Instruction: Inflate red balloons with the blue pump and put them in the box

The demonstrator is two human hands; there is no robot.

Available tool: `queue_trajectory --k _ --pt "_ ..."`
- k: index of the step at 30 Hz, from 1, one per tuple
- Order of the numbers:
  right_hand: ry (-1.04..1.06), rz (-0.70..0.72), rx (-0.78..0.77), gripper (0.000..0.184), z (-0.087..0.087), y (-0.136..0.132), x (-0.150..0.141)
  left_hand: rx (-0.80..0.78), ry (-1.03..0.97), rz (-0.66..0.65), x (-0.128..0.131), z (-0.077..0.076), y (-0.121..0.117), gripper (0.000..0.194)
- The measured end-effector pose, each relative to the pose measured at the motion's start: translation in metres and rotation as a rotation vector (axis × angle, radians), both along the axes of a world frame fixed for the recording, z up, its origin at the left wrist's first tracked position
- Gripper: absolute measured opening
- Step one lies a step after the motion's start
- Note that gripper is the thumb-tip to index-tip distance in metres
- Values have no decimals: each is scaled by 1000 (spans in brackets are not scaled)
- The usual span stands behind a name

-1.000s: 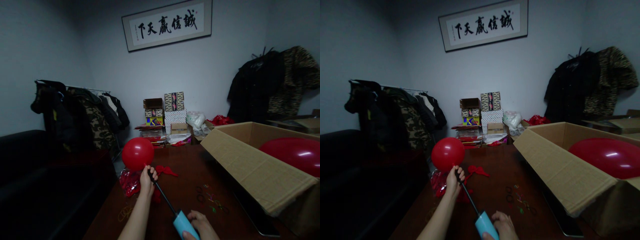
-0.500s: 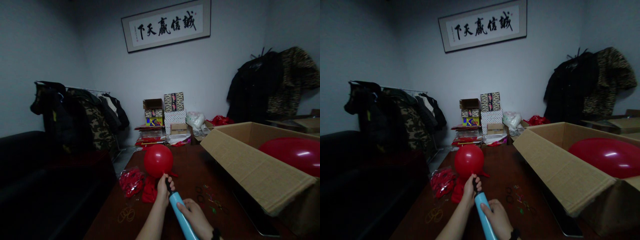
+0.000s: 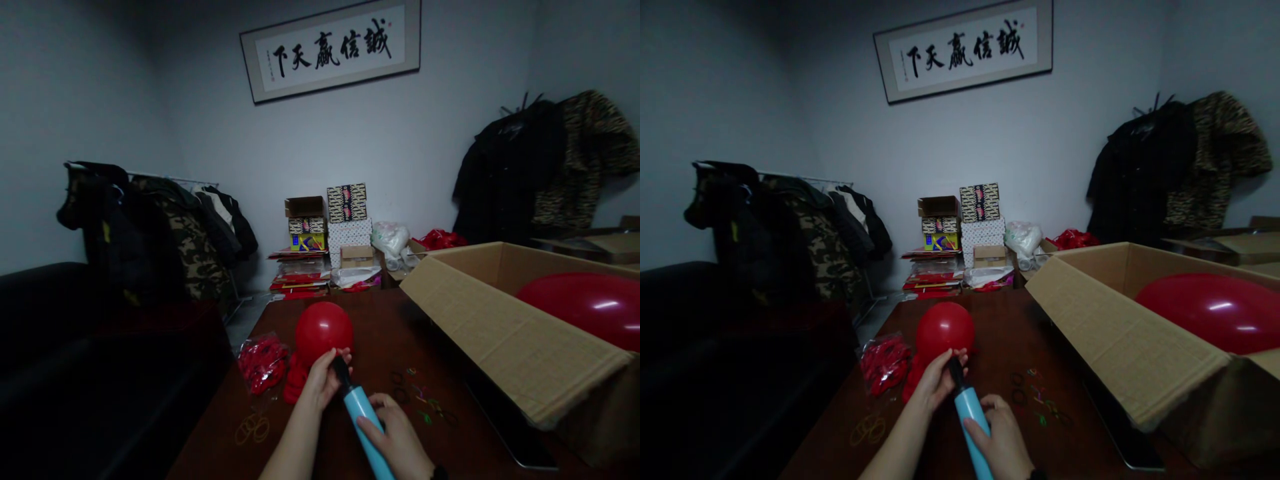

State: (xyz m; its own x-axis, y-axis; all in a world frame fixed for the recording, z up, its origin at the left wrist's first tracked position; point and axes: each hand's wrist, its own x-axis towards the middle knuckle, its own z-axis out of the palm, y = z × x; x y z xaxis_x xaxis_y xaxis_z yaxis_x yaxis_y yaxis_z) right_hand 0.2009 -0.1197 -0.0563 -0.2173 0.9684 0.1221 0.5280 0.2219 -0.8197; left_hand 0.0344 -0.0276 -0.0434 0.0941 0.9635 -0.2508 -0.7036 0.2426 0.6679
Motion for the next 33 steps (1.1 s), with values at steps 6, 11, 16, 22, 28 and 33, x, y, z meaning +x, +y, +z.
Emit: queue_trajectory --k 6,11,16,22,28,33 --pt "44 45 -103 59 -16 6 0 33 -115 62 8 -11 -4 8" --pt "-1 21 -86 60 -25 5 -4 139 -85 201 24 -11 -2 18" --pt "-154 -18 -41 51 -18 -3 4 191 -25 322 16 1 7 19" --pt "-297 44 -65 52 -12 -20 22 197 -24 395 -17 17 20 18" --pt "-294 -19 -33 52 -12 -30 23 178 -28 441 -38 25 27 18" --pt "-265 28 -26 52 -8 -31 23 183 -91 431 -39 24 23 19"
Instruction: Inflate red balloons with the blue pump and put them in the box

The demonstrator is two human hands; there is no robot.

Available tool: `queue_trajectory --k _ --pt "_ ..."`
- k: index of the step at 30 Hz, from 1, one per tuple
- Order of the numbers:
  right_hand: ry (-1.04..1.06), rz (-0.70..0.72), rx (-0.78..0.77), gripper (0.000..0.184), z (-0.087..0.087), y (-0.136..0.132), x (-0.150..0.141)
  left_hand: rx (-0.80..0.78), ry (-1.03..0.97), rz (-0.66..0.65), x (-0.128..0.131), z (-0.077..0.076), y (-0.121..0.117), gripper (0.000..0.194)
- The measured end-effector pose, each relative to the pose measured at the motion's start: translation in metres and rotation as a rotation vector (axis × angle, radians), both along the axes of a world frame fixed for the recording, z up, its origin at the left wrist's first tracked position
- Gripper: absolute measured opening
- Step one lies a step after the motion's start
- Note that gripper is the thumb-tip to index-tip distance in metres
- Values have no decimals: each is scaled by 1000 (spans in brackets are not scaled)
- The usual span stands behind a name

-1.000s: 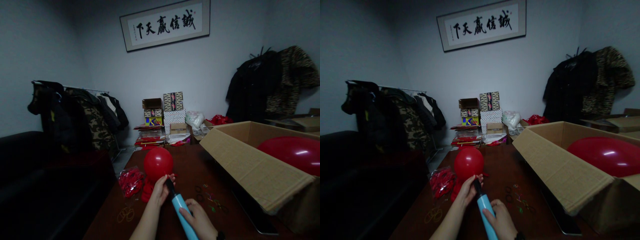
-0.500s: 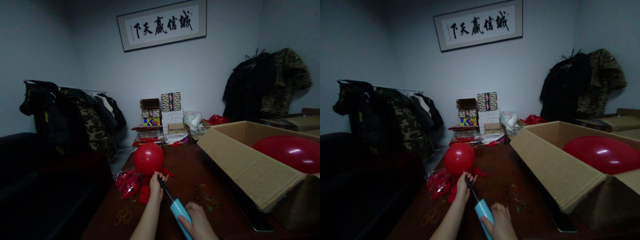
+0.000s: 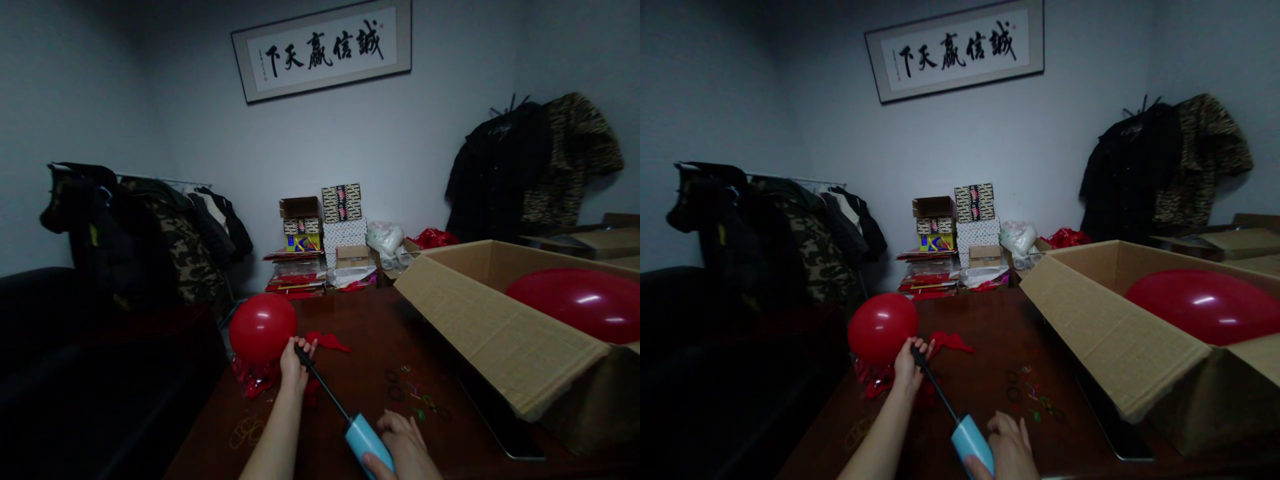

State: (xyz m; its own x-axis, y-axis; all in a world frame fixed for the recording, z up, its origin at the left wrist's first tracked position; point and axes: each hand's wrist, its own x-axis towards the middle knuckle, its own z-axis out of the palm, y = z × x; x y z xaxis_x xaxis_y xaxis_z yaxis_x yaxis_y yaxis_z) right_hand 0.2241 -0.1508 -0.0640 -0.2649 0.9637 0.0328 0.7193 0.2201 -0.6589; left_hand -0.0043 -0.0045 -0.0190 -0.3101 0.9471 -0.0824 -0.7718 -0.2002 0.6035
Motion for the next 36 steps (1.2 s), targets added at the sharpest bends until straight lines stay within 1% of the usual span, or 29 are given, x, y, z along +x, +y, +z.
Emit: queue_trajectory --k 3,5,7,10,13,16,21,24,26,29,31,33,36 --pt "18 -19 26 53 3 0 0 -12 -11 -9 3 0 -4 17" --pt "17 5 1 54 7 2 -1 -34 -8 -20 8 0 -7 16" --pt "15 22 -20 54 12 6 -5 -51 -4 -38 15 -1 -11 14" --pt "31 -5 7 50 20 15 -14 -64 25 -73 31 -6 -16 13" --pt "48 -47 45 49 27 27 -22 -52 96 -135 46 -13 -22 18" --pt "63 -74 54 51 30 36 -27 -37 157 -185 53 -18 -28 25" --pt "117 -71 56 49 26 36 -33 23 153 -230 51 -20 -32 25" --pt "145 -76 63 48 23 34 -33 5 105 -255 47 -19 -34 22" --pt "155 -78 76 48 23 33 -31 -13 95 -332 42 -17 -35 21" --pt "132 -62 114 45 27 32 -24 -6 138 -516 32 -13 -36 18" --pt "105 -50 140 42 30 31 -20 9 169 -612 25 -10 -36 16" --pt "88 -49 158 40 34 32 -17 22 179 -660 22 -6 -36 18" --pt "110 -33 152 38 37 33 -15 63 130 -662 22 -2 -37 22"
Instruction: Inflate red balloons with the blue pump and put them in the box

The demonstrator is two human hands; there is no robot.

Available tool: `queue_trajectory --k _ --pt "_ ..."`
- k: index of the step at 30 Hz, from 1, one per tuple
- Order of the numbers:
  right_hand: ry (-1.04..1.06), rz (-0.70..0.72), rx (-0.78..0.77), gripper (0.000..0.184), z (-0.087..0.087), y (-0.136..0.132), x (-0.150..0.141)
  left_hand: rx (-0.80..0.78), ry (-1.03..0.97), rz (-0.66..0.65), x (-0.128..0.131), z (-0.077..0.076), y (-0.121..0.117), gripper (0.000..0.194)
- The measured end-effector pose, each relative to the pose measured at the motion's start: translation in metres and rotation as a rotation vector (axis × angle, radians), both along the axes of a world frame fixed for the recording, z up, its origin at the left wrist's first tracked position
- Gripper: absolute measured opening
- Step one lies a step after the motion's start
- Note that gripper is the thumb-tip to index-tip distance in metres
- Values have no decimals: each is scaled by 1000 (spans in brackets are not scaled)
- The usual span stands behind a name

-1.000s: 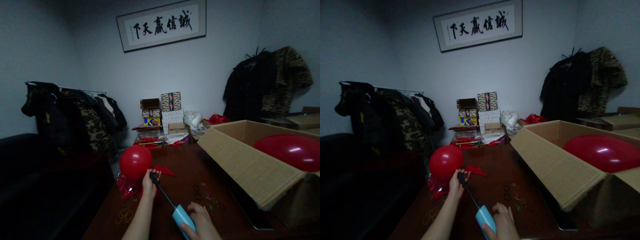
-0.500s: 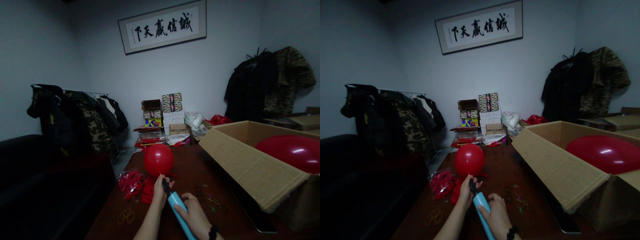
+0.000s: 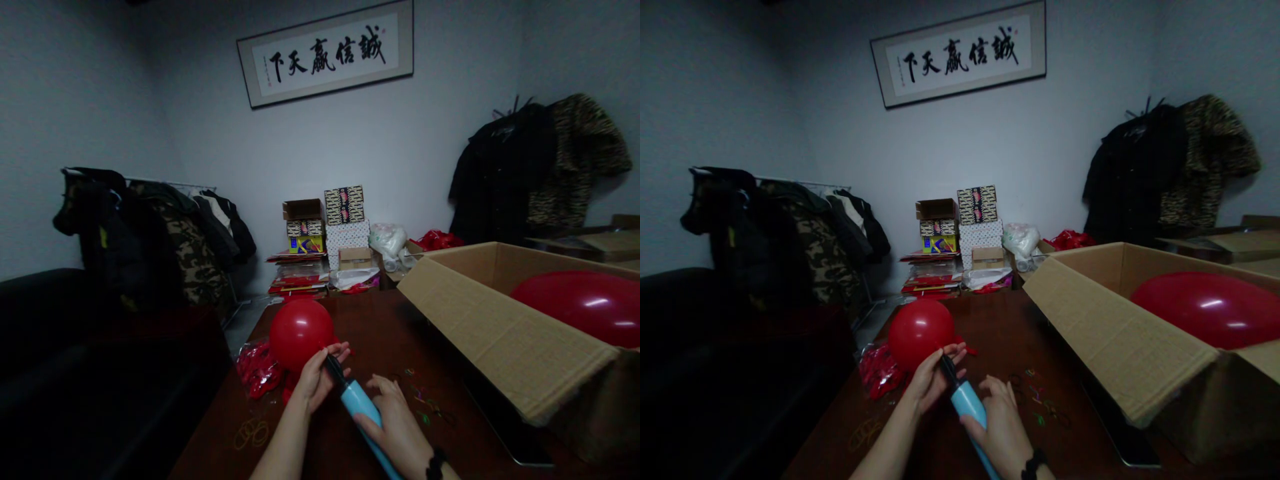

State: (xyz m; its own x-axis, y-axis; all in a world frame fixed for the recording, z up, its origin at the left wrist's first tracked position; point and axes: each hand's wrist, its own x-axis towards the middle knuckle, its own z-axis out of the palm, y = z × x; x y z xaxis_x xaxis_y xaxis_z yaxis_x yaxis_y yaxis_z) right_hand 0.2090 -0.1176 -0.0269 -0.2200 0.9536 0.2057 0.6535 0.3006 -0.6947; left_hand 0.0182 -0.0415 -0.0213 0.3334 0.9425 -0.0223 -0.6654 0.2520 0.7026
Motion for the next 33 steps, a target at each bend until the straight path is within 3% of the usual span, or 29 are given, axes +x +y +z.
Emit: queue_trajectory --k 3,7,11,16,20,24,29,33 --pt "102 77 -58 40 -2 3 0 8 -87 -9 4 1 -1 21" --pt "246 150 -208 60 -15 10 1 -52 -156 23 14 -4 3 11" --pt "213 116 -257 72 -30 16 -1 -143 -147 272 30 -16 11 13" --pt "101 1 -199 57 -32 12 -7 -114 42 512 40 -25 20 18" --pt "9 -58 -154 44 -19 2 -9 -125 96 598 27 -16 28 17" --pt "-97 -24 -159 42 -10 -10 -4 -120 88 649 -3 1 39 18" --pt "-140 87 -209 48 -15 -20 8 -132 20 692 -35 12 48 19" --pt "-103 155 -197 50 -16 -23 13 -135 -5 692 -36 13 45 20"
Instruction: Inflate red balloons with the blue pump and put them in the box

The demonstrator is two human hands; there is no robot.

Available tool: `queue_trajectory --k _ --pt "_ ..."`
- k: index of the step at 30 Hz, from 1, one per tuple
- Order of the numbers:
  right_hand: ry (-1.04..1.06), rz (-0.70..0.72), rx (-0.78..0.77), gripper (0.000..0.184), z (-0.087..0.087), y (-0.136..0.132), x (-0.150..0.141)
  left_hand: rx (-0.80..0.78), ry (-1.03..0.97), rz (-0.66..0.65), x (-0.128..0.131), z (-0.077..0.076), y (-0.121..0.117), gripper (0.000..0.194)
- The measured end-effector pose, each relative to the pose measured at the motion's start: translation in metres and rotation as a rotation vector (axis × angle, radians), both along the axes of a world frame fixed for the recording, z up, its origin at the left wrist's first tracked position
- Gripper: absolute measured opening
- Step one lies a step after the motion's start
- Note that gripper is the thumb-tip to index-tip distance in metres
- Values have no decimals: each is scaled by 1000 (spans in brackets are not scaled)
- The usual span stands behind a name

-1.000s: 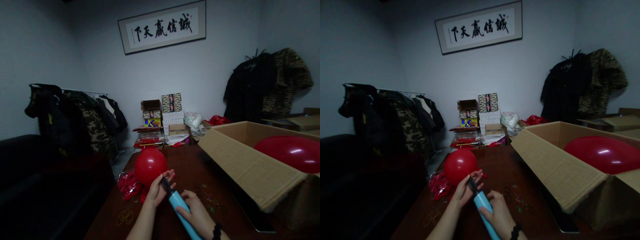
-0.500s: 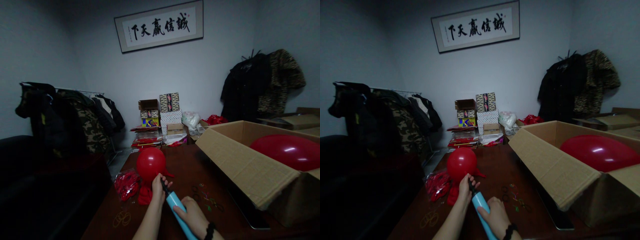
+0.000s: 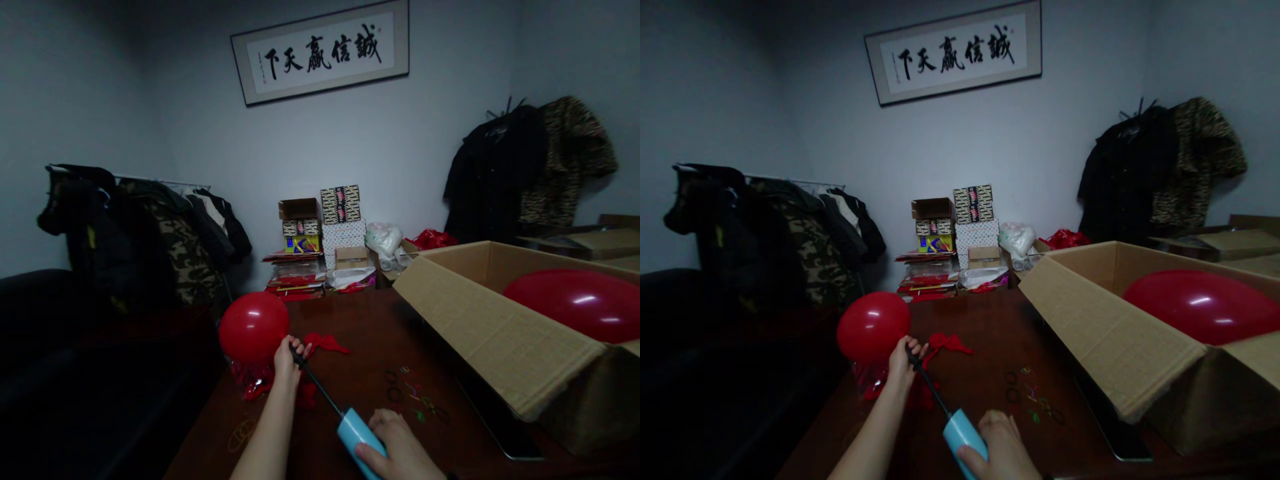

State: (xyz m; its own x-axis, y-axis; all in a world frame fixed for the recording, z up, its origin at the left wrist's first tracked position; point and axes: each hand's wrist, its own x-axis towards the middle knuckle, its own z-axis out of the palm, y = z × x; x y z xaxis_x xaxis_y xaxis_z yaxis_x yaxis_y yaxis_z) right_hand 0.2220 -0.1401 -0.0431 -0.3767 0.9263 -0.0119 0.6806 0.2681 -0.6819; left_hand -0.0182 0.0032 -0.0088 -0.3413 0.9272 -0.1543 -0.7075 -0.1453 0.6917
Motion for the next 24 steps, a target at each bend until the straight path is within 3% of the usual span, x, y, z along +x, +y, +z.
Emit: queue_trajectory --k 6,14,24 --pt "164 4 -10 48 6 2 -6 42 -42 -104 25 -4 -11 18" --pt "259 -151 -5 53 6 19 -24 -27 96 -253 73 -26 -31 18" --pt "282 -175 29 51 -1 19 -24 99 150 -321 73 -27 -35 18"
